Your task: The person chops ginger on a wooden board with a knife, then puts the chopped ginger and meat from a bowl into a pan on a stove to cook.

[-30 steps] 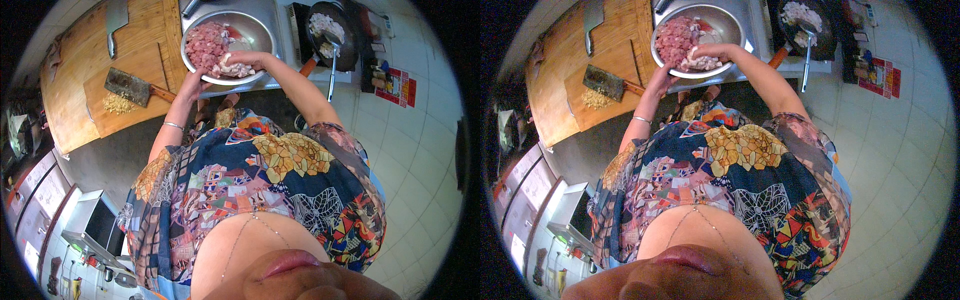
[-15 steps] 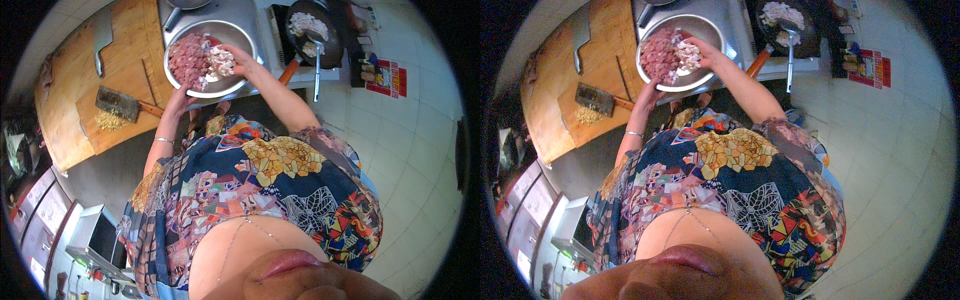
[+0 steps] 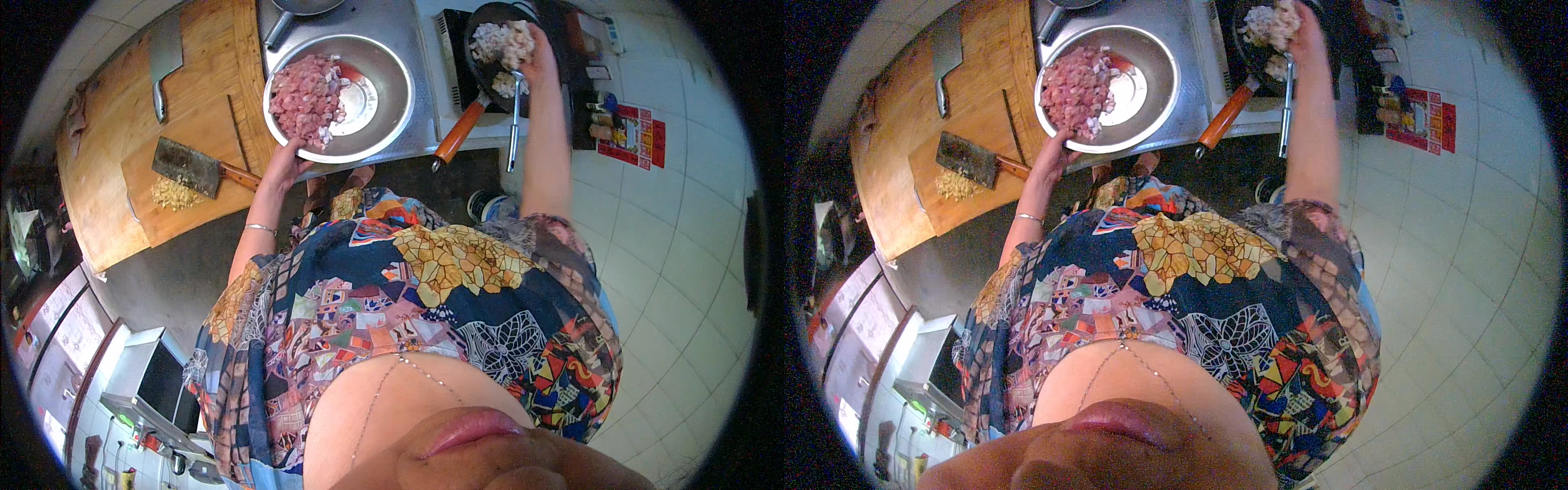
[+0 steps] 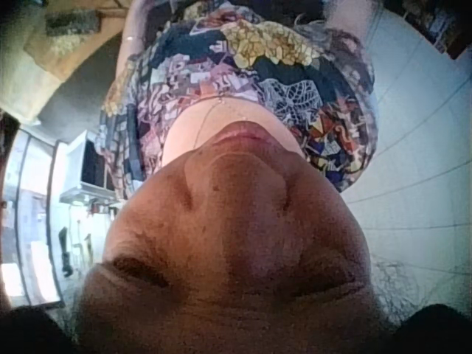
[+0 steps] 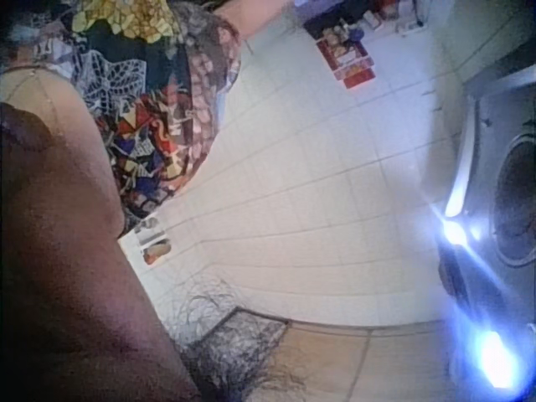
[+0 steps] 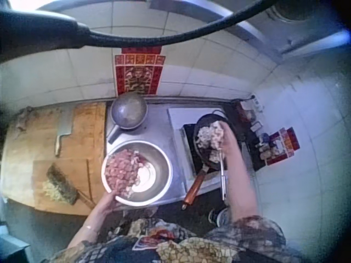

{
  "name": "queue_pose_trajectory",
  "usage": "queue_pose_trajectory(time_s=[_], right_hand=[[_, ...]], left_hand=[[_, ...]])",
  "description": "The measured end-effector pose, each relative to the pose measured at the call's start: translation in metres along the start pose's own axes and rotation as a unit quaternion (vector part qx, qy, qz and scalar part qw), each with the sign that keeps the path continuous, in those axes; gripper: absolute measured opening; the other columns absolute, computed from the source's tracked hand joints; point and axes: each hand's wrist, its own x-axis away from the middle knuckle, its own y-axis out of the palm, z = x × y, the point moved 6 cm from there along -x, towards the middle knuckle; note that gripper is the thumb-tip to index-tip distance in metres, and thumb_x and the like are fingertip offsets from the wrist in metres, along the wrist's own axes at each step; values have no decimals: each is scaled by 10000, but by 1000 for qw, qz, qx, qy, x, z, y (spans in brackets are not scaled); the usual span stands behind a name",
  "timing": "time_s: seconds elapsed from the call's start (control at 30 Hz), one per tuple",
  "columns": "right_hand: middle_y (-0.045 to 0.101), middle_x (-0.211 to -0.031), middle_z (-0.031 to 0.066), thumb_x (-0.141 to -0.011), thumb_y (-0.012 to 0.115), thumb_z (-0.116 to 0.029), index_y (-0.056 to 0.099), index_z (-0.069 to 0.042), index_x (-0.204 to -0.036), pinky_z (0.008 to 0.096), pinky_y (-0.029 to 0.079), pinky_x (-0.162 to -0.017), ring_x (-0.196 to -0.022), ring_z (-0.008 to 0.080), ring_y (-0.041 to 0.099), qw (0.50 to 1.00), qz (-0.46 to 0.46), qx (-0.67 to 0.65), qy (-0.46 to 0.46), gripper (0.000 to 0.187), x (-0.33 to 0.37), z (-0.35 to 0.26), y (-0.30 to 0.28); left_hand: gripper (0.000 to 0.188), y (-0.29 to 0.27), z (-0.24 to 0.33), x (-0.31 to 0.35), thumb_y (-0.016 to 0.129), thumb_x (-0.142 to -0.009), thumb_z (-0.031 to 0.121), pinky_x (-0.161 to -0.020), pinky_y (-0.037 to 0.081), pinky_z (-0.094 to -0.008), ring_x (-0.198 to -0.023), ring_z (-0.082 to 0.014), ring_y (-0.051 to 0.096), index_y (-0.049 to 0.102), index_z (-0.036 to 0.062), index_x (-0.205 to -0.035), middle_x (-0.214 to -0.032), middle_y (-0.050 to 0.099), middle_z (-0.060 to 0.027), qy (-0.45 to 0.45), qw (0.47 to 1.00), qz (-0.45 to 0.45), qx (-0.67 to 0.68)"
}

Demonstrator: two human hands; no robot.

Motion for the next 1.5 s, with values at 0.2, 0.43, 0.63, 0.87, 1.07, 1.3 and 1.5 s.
queue_pose_trajectory(time_s=[0.2,0.43,0.63,0.87,1.07,1.3,1.5], right_hand=[[582,-1167,150,-828,566,-433,552,-50,-1178,392,445,-895,-1032,300,580,689,67,702,-167,519,-14,-43,-22],[645,-967,138,-854,522,-272,629,-84,-1039,399,477,-801,-911,318,607,690,-183,653,-253,285,84,62,212],[558,-1146,146,-752,578,-66,570,-54,-1105,405,443,-885,-1086,337,508,596,-268,621,-432,353,106,152,296],[618,-984,161,-748,577,-123,611,-70,-991,436,485,-822,-920,358,592,574,-267,731,-253,252,99,169,259],[574,-1033,183,-755,573,-175,572,-103,-1071,462,465,-823,-962,366,560,627,-256,680,-281,324,111,178,237],[550,-1027,191,-741,593,-193,580,-93,-1053,452,455,-840,-972,356,545,632,-275,659,-300,328,138,187,239],[552,-984,187,-727,620,-224,603,-61,-980,420,458,-813,-923,346,563,658,-396,608,-200,301,170,208,241]], left_hand=[[215,9,6,7,540,-833,179,-608,544,-256,-781,-121,583,532,44,-1000,-895,585,-32,0,1000,-10,3],[239,2,2,5,537,-847,217,-613,534,-244,-812,-123,593,528,64,-1030,-919,595,-39,23,999,-8,27],[223,17,5,7,505,-825,171,-655,553,-266,-830,-171,601,507,47,-1011,-918,585,-69,19,1000,-14,0],[264,29,12,20,496,-825,176,-677,552,-288,-828,-167,616,504,49,-1056,-948,605,-75,50,998,-3,35],[287,33,5,6,488,-820,173,-674,553,-302,-822,-169,617,488,46,-1078,-943,607,-71,33,999,-18,-3],[265,29,5,5,488,-817,165,-635,545,-294,-818,-165,617,492,62,-1061,-915,612,-62,26,1000,-9,9],[276,26,3,0,516,-840,197,-706,545,-300,-862,-152,599,499,47,-1071,-963,596,-51,24,999,-24,1]])
